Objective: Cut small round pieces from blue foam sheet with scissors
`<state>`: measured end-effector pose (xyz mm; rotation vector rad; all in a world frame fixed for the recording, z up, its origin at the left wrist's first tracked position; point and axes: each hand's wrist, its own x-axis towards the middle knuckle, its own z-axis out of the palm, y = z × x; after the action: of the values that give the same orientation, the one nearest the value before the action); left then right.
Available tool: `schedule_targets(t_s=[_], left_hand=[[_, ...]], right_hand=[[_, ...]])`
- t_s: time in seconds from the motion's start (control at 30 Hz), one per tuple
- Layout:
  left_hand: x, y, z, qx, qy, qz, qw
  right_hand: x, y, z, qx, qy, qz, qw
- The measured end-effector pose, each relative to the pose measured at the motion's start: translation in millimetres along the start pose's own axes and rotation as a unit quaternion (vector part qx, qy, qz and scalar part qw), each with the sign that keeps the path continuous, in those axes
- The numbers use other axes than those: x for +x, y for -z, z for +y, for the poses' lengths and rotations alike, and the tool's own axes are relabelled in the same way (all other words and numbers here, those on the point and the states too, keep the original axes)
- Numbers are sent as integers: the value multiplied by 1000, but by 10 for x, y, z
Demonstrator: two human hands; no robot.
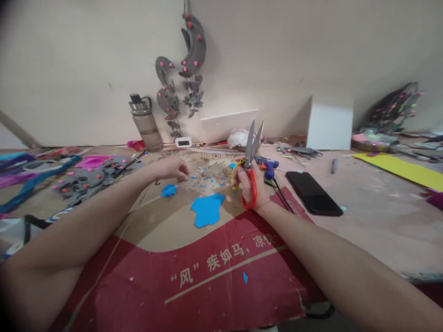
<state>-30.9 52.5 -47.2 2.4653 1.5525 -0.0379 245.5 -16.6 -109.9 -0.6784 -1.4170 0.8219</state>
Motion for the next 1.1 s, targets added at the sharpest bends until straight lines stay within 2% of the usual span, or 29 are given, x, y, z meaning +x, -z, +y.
schedule_targets(t_s=[0.13,0.27,0.5,0.73,0.9,1.1], left_hand=[[85,-112,-8,2,9,26,1000],[101,-144,-9,-11,1,44,999],[139,-191,-5,-15,-81,57,995],[189,-205,-23,32,-146,64,987],[197,-251,-15,46,-126,65,989],[93,-237,126,108,-74,44,990]], right_hand=[[1,8,2,-3,-1,-1,1000],[-6,23,21,-19,4,-12,1000],[-11,16,-12,-45,2,-29,999],[-5,0,-32,-39,0,-28,999],[5,-15,-40,-31,-9,-26,999],[-7,-1,-26,-23,-2,-35,999]])
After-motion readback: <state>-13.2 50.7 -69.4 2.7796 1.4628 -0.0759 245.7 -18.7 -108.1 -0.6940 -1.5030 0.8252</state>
